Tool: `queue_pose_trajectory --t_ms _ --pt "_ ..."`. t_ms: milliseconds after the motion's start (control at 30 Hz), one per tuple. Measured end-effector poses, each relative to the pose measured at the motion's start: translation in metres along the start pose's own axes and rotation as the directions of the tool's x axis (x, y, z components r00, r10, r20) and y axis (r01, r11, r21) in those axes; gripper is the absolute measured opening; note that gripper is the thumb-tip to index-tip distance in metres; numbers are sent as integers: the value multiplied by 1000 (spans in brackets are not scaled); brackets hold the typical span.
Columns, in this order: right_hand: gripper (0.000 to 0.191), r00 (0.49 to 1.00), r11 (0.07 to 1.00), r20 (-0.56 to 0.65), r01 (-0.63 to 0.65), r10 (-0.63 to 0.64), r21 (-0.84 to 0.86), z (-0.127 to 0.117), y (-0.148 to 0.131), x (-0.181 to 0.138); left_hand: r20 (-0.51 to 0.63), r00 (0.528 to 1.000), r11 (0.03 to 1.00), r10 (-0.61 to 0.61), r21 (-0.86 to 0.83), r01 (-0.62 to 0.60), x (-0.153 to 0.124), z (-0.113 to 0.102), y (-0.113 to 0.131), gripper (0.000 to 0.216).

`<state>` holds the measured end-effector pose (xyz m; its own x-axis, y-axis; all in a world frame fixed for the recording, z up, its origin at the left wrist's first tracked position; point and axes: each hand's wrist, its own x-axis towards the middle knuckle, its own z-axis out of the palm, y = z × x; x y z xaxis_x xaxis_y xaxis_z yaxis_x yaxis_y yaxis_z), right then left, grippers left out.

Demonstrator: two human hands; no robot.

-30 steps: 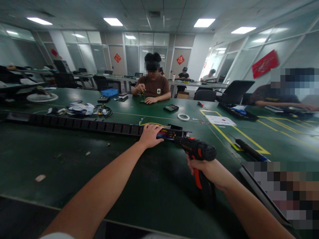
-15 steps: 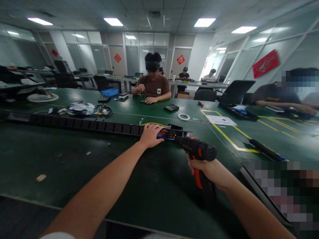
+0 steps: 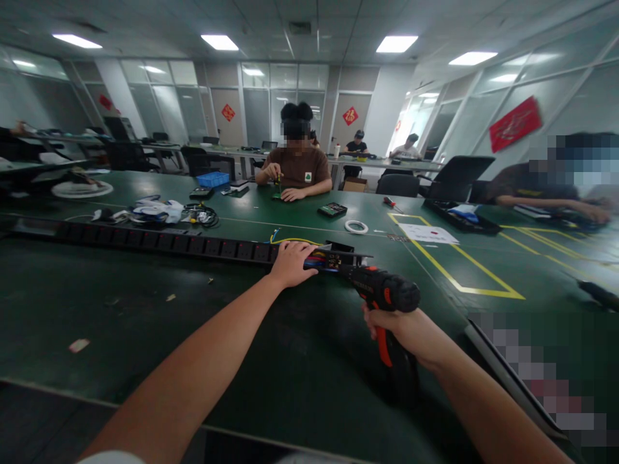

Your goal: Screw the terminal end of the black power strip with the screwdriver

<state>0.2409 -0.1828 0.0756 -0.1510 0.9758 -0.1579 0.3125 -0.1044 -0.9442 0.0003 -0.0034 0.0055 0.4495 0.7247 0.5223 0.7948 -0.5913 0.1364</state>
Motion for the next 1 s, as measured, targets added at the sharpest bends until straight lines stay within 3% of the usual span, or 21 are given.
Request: queue_pose_trajectory --t_ms 1000 --pt "6 999 1000 36 -19 19 24 -2 2 2 4 1000 1000 -8 -3 8 0 -1 0 63"
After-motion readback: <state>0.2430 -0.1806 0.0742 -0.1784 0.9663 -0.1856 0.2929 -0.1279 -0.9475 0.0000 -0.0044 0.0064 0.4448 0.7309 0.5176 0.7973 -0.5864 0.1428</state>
